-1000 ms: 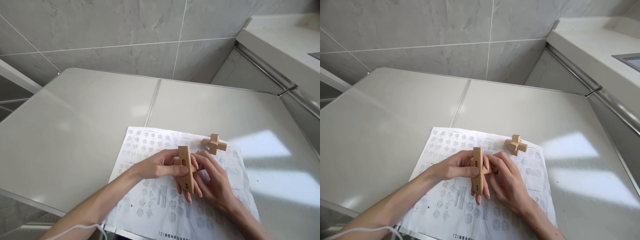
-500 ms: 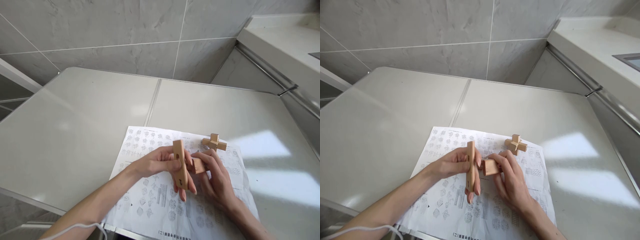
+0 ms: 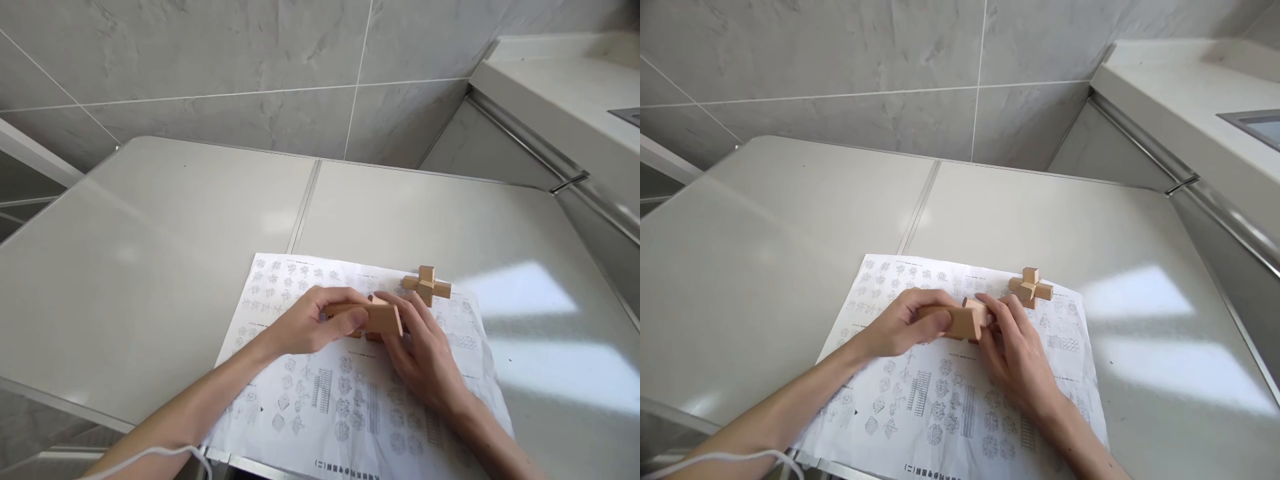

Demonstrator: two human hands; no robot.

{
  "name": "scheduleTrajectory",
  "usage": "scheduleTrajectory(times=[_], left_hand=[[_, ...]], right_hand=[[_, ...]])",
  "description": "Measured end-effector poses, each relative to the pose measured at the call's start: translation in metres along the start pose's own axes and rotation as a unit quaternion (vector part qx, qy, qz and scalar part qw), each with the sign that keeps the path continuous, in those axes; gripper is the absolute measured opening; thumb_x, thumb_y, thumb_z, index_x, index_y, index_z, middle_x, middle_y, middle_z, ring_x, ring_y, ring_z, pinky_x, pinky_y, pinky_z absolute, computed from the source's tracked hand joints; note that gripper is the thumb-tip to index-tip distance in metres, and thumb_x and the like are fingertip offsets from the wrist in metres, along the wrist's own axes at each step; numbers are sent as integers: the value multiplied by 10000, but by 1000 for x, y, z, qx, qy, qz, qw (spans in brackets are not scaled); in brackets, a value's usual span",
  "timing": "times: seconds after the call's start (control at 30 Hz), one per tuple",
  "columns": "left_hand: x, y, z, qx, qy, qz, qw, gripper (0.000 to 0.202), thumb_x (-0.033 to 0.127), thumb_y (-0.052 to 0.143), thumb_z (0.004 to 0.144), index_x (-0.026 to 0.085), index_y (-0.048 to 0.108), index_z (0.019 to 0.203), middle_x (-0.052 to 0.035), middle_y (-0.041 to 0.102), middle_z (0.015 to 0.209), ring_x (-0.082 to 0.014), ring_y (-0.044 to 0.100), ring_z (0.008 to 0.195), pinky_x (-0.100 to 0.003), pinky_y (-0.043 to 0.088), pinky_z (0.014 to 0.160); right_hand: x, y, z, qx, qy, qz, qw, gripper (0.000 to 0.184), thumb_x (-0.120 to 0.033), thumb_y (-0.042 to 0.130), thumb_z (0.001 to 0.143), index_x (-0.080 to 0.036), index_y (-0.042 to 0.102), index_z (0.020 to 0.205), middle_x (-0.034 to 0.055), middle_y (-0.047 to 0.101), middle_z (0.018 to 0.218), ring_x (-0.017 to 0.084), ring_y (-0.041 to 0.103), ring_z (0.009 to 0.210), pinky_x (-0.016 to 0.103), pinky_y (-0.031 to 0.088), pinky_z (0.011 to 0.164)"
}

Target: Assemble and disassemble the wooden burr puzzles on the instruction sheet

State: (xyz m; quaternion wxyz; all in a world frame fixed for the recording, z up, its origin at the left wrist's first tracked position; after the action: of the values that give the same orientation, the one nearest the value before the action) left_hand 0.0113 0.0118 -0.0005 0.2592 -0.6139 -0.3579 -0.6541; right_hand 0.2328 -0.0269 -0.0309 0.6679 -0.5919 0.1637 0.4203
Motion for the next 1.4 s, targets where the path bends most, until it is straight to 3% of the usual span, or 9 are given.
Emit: scheduleTrajectory(times=[0.2, 0.4, 0.5, 0.7, 1.17, 1.4], left_hand=[[-3, 0, -2, 11, 120, 221, 968, 254, 341, 647, 1044, 193, 737, 858, 67, 508, 565, -76, 397, 486, -229, 318, 471], [-16, 3, -1, -36, 180, 414, 892, 453, 452, 632, 1067, 194, 672, 697, 50, 545, 520, -107, 489, 482, -284, 355, 483], [-23, 5, -2, -37, 231, 480, 845, 436, 439, 665, 1053, 187, 653, 697, 50, 606, 559, -109, 501, 487, -300, 374, 485], [-27, 6, -4, -11, 258, 532, 806, 322, 429, 711, 1028, 177, 682, 830, 71, 650, 596, -110, 537, 492, -299, 409, 476], [-29, 5, -3, 20, 275, 612, 741, 443, 484, 621, 1076, 177, 641, 757, 36, 662, 660, -104, 556, 535, -291, 416, 503], [-28, 2, -3, 31, 271, 622, 734, 470, 520, 618, 1074, 175, 624, 754, 44, 619, 666, -94, 519, 536, -281, 388, 481]], right_hand=[[2, 1, -1, 6, 2, -10, 1000, 319, -165, 560, 1035, -260, 598, 1338, 50, 614, 1006, 203, 641, 759, 322, 575, 622], [4, 6, -1, 11, 15, -26, 999, 301, -199, 587, 1037, -268, 600, 1330, 67, 667, 1076, 232, 695, 866, 334, 607, 680], [6, 6, -1, 17, 26, -34, 999, 292, -223, 598, 1030, -267, 606, 1319, 70, 682, 1099, 244, 714, 920, 338, 617, 710], [9, 7, -2, 12, 49, -38, 998, 296, -266, 622, 1028, -280, 610, 1324, 71, 707, 1149, 264, 734, 1014, 346, 624, 749], [8, 8, -2, -5, 59, -37, 998, 269, -357, 634, 1057, -290, 617, 1318, 70, 716, 1152, 265, 737, 1000, 361, 618, 776], [6, 8, 0, -3, 55, -41, 998, 244, -354, 632, 1066, -287, 614, 1300, 65, 727, 1124, 256, 738, 974, 341, 609, 747]])
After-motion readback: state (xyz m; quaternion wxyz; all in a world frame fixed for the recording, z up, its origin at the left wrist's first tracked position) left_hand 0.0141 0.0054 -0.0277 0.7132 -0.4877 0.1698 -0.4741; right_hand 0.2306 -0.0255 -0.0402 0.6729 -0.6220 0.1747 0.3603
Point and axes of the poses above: each hand's wrist, its own z-axis towards the middle knuckle, its own y-axis out of the palm, x = y × z, the point moved 1 cm from there along z, towards the middle knuckle
